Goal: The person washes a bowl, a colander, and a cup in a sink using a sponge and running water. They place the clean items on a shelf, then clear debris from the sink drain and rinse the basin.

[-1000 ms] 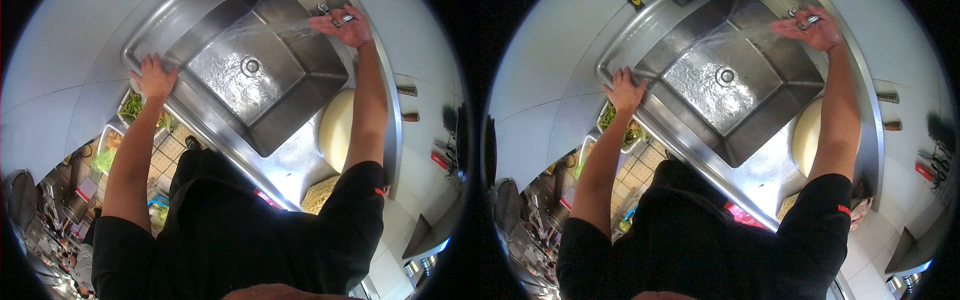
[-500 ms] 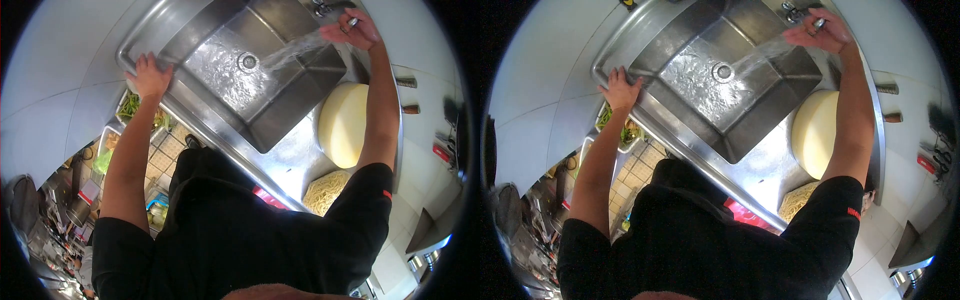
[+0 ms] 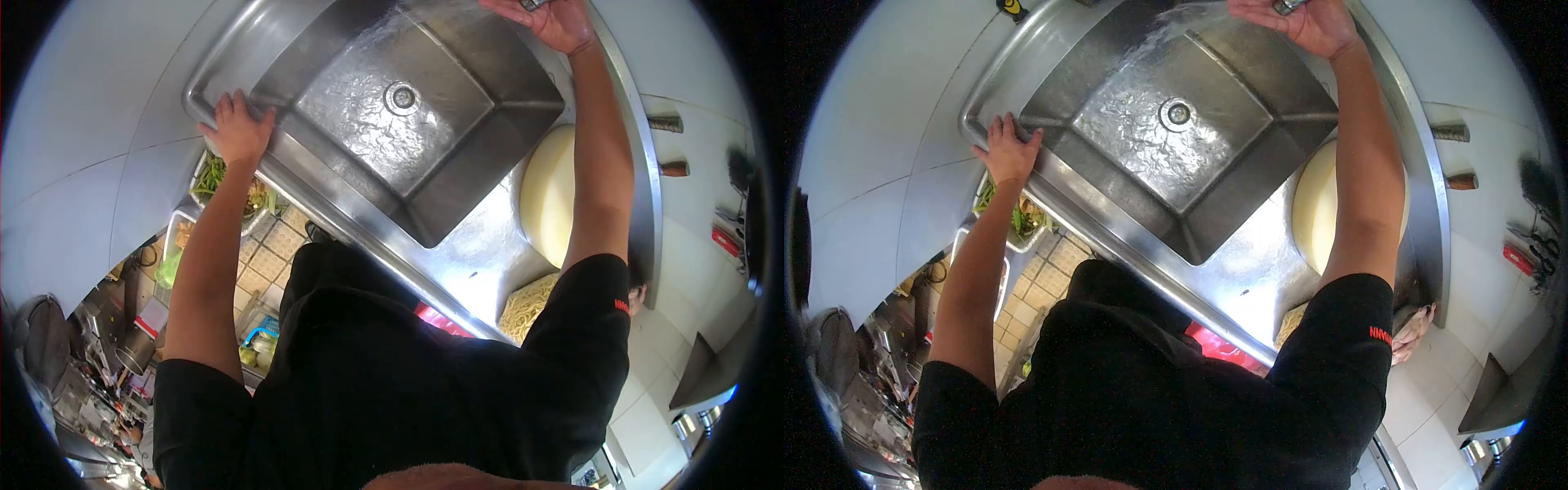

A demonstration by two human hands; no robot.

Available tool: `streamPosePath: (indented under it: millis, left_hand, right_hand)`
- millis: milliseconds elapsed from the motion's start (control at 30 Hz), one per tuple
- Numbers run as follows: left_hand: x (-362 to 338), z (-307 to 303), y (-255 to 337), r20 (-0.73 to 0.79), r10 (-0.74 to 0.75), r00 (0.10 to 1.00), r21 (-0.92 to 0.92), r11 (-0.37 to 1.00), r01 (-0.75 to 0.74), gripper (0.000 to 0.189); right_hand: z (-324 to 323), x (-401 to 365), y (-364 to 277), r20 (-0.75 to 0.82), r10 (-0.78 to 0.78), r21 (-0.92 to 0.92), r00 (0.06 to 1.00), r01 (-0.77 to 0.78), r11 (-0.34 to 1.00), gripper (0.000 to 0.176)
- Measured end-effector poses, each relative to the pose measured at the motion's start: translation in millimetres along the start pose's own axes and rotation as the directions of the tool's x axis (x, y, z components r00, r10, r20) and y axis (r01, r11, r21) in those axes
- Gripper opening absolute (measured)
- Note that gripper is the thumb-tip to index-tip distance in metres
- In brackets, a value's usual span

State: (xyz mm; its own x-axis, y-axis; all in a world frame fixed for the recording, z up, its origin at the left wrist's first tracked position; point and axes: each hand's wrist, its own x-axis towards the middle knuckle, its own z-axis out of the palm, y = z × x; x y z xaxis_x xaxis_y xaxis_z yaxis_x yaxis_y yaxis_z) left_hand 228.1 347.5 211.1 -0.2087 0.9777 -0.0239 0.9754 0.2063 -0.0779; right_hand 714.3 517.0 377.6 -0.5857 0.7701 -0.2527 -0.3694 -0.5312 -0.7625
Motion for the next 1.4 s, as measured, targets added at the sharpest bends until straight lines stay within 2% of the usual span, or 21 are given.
streamPosePath:
  millis: [67,167,267,367,467,567,767,967,1067,1167,1267,1300,1333,1367,1400]
  left_hand:
    - [0,-3,1,0.015,0.001,1.0,0.008,1.0,-0.001,0.079]
    - [0,-4,1,0.024,0.004,1.0,0.024,1.0,-0.004,0.08]
    - [-1,-5,1,0.018,0.003,1.0,0.005,1.0,-0.003,0.079]
    - [-1,-4,1,0.009,0.008,1.0,-0.004,1.0,-0.008,0.078]
    - [-1,-3,0,0.006,0.011,1.0,-0.008,1.0,-0.011,0.078]
    - [-1,-3,1,0.023,0.009,1.0,0.011,1.0,-0.01,0.079]
    - [-1,-2,1,0.003,0.013,1.0,-0.004,1.0,-0.013,0.078]
    - [-1,-1,-1,-0.001,0.01,1.0,-0.012,1.0,-0.01,0.077]
    - [-1,-1,0,0.001,0.007,1.0,-0.012,1.0,-0.007,0.076]
    - [0,1,-2,0.005,0.003,1.0,-0.018,1.0,-0.003,0.076]
    - [-1,-3,0,0.026,0.001,1.0,-0.023,1.0,0.0,0.076]
    - [-1,-4,1,0.036,-0.003,0.999,-0.025,1.0,0.004,0.076]
    - [-1,-3,1,0.034,-0.002,0.999,-0.028,1.0,0.003,0.076]
    - [-1,0,0,0.03,-0.003,1.0,-0.028,1.0,0.004,0.076]
    - [1,2,-2,0.025,-0.003,1.0,-0.025,1.0,0.004,0.077]
  right_hand:
    - [-7,0,0,0.028,0.011,0.056,1.0,-0.013,0.998,0.061]
    - [-15,-1,-3,-0.015,0.053,-0.127,0.999,-0.054,0.99,0.062]
    - [-27,-10,-9,-0.015,0.214,-0.065,0.977,-0.215,0.975,0.064]
    - [-36,-29,-20,-0.093,0.353,-0.055,0.931,-0.359,0.932,0.065]
    - [-45,-47,-37,-0.125,0.436,-0.257,0.891,-0.454,0.853,0.064]
    - [-26,-64,-50,-0.33,0.439,-0.394,0.836,-0.545,0.74,0.054]
    - [-34,-82,-61,-0.408,0.402,-0.466,0.82,-0.566,0.68,0.054]
    - [-28,-83,-62,-0.471,0.398,-0.45,0.787,-0.602,0.659,0.055]
    - [-34,-79,-71,-0.472,0.486,-0.473,0.736,-0.676,0.564,0.051]
    - [-33,-78,-68,-0.516,0.465,-0.513,0.719,-0.694,0.505,0.056]
    - [-40,-93,-50,-0.581,0.234,-0.324,0.78,-0.485,0.812,0.069]
    - [-49,-98,-31,-0.431,0.148,-0.217,0.89,-0.262,0.94,0.073]
    - [-61,-102,-4,-0.283,0.018,-0.061,0.959,-0.037,0.997,0.078]
    - [-65,-102,9,-0.153,-0.146,0.133,0.977,0.167,0.977,0.083]
    - [-30,-83,26,-0.684,-0.159,0.051,0.712,0.265,0.963,0.084]
